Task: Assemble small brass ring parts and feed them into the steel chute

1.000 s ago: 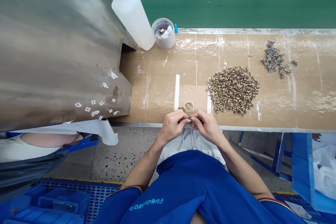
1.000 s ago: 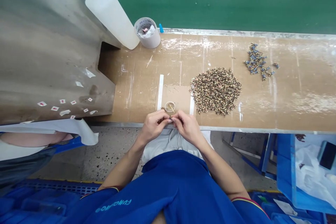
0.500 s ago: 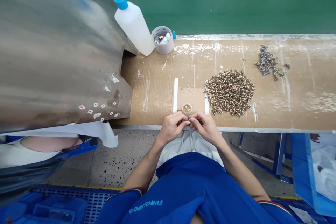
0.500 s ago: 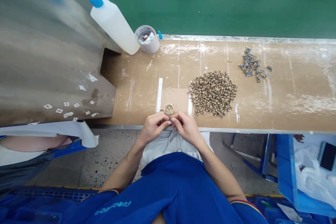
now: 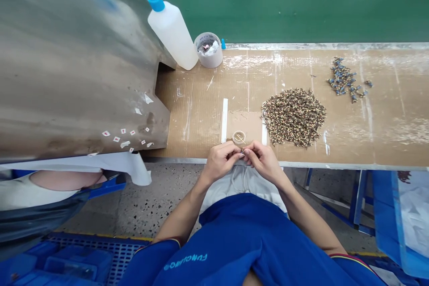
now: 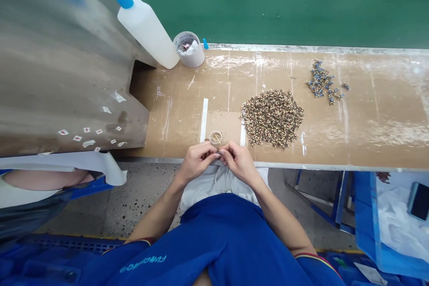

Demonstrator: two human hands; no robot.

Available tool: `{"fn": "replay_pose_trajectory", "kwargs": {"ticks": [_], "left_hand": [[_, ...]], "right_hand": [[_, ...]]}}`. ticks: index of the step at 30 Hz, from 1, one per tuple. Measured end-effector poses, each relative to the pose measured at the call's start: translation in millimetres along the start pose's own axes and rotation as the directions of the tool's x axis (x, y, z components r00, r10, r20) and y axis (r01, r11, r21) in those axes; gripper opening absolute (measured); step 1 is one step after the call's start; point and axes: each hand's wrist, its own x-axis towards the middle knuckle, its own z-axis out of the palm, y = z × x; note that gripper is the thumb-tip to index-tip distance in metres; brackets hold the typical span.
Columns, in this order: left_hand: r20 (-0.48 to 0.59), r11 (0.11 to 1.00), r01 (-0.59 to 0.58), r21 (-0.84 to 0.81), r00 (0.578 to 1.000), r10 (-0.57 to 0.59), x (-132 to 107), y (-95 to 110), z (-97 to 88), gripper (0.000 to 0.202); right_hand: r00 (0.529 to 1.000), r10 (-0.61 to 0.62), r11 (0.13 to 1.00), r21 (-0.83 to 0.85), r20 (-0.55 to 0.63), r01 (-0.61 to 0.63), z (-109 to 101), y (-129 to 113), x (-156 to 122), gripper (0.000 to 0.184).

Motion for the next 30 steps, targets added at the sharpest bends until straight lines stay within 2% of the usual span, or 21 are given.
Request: {"fn": "replay_pose_trajectory", "kwargs": {"ticks": [5, 12, 18, 24, 30], "left_hand": [[-0.043, 1.0, 0.002, -0.009, 0.999, -0.003, -0.4, 0.9, 3.0, 0.031], [-0.031, 1.0, -0.002, 0.016, 1.0, 0.003, -1.7, -0.2, 5.0, 0.028], [-0.04, 0.998, -0.004, 0.065, 0.999, 0.007, -3.3, -1.4, 7.0, 0.03], [-0.046, 0.996, 0.021, 0.087, 0.999, -0.017, -4.0, 1.1, 7.9, 0.033], [0.008, 0.997, -0.06, 0.04, 0.998, 0.06, -3.8, -1.4, 1.5, 0.036]], "right_hand": [[1.0, 0.003, 1.0, 0.0, -0.006, -0.003, 1.0, -0.4, -0.8, 0.043], [1.0, -0.014, 0.994, -0.109, -0.009, 0.013, 2.2, -2.4, -1.5, 0.038], [1.0, -0.011, 0.991, -0.135, -0.002, 0.01, 3.8, -2.4, -2.6, 0.037], [0.999, 0.01, 1.0, -0.024, -0.05, -0.011, 6.8, -0.5, -2.0, 0.045], [0.996, -0.026, 0.996, 0.082, -0.091, 0.033, 5.3, 3.1, -3.7, 0.046]]}}
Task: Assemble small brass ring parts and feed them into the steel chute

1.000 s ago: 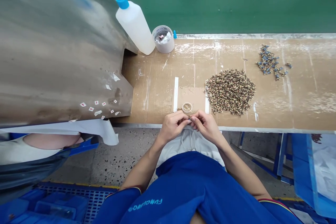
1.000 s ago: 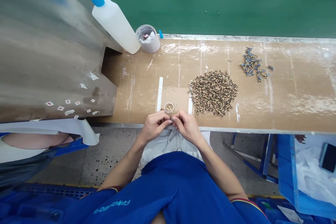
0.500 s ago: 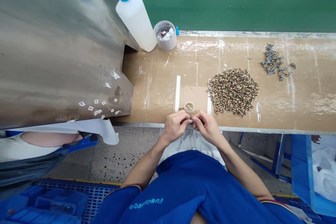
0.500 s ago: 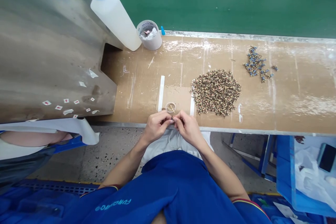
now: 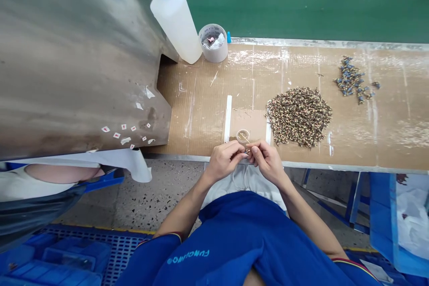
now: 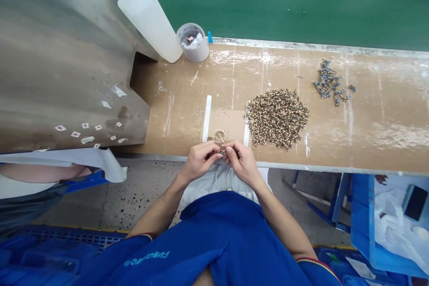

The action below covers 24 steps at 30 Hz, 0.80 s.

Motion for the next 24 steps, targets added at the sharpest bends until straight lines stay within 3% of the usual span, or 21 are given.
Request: {"fn": "replay_pose_trajectory", "kwargs": {"ticks": [6, 14, 24], "left_hand": [[0.029, 0.99, -0.141, -0.015, 0.99, 0.141, -0.9, -6.7, -4.6, 0.04], [0.017, 0.986, -0.142, 0.085, 0.99, 0.141, -0.8, -5.5, -0.8, 0.046], [-0.026, 0.992, -0.127, 0.02, 0.992, 0.127, -2.2, -5.4, -3.7, 0.045]], "right_hand": [[0.999, -0.043, 0.999, 0.008, 0.003, 0.043, -5.3, 3.9, -5.2, 0.047], [0.997, -0.076, 0.986, -0.147, -0.005, 0.074, -4.2, -2.7, -3.5, 0.045], [1.0, -0.008, 1.0, -0.009, 0.005, 0.008, -0.7, 1.3, -2.5, 0.044]]}}
